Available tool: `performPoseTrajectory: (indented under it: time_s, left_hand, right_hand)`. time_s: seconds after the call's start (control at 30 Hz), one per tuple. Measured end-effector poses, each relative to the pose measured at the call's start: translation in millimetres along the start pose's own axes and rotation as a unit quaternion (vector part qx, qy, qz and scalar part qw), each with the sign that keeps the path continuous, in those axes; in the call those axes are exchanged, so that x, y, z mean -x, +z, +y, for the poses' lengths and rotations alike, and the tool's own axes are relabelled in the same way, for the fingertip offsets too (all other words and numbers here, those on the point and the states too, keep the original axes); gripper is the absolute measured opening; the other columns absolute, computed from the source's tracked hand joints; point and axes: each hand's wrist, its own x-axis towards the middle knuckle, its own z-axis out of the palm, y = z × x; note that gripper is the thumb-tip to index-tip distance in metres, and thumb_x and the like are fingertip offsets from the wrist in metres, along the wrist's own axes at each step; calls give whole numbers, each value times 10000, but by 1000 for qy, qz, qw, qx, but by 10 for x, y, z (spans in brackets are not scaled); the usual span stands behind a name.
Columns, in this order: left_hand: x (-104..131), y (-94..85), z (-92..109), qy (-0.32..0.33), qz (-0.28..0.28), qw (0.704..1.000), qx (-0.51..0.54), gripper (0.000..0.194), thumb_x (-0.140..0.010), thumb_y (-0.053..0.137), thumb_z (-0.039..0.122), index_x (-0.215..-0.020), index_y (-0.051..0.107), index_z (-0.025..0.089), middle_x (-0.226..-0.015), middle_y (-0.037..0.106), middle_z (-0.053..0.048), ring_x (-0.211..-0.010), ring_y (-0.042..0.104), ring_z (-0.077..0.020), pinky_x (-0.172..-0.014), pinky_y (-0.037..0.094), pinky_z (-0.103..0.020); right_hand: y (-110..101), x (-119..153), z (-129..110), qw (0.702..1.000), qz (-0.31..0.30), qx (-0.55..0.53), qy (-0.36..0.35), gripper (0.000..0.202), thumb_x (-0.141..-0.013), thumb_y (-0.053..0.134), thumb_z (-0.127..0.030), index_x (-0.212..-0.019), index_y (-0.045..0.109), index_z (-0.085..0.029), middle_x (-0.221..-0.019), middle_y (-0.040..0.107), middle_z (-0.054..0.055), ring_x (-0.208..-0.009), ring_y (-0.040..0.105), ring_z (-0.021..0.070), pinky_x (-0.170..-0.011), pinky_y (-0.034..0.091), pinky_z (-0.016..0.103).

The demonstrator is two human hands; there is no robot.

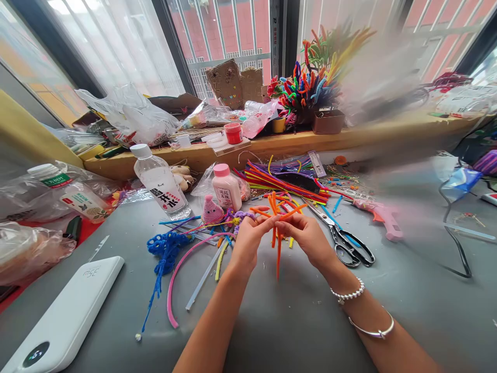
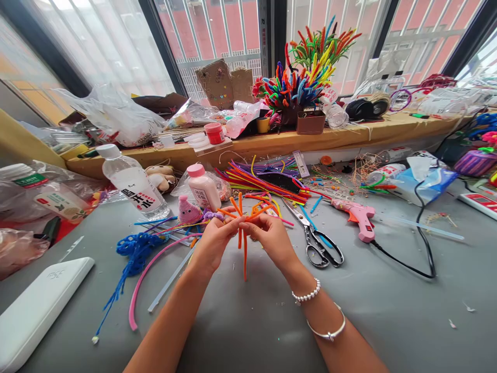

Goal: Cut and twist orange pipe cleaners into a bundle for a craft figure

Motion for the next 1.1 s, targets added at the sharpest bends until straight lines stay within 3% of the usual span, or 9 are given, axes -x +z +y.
performPoseTrajectory:
  time_s: [0.17,0.5,0.77,1.1]
  left_hand:
    - [0,-9,21,-3,-3,1000,11,346,-612,678,254,-919,553,151,-761,662,-24,-744,606,-135,-731,421,-261]
    - [0,-13,69,12,-21,1000,9,436,-556,723,218,-938,519,159,-672,684,-10,-679,642,-160,-717,449,-275]
    - [-10,6,35,52,7,999,13,403,-565,715,199,-913,513,177,-596,652,38,-628,632,-128,-675,455,-243]
    - [8,27,34,30,4,999,45,355,-616,681,202,-915,493,172,-640,658,24,-644,627,-107,-689,472,-232]
  right_hand:
    - [-7,17,-49,1000,-24,-3,13,242,-620,666,-394,-694,640,-165,-620,591,-5,-580,511,114,-568,404,244]
    - [-26,20,-65,998,-60,2,30,260,-622,662,-389,-755,684,-166,-691,634,21,-659,544,142,-646,420,277]
    - [-21,35,-77,999,-38,7,26,236,-619,668,-380,-690,671,-155,-614,598,6,-594,521,126,-573,389,253]
    - [-11,29,-69,996,5,-84,25,159,-627,679,-327,-684,659,-180,-652,615,-8,-620,517,103,-600,399,226]
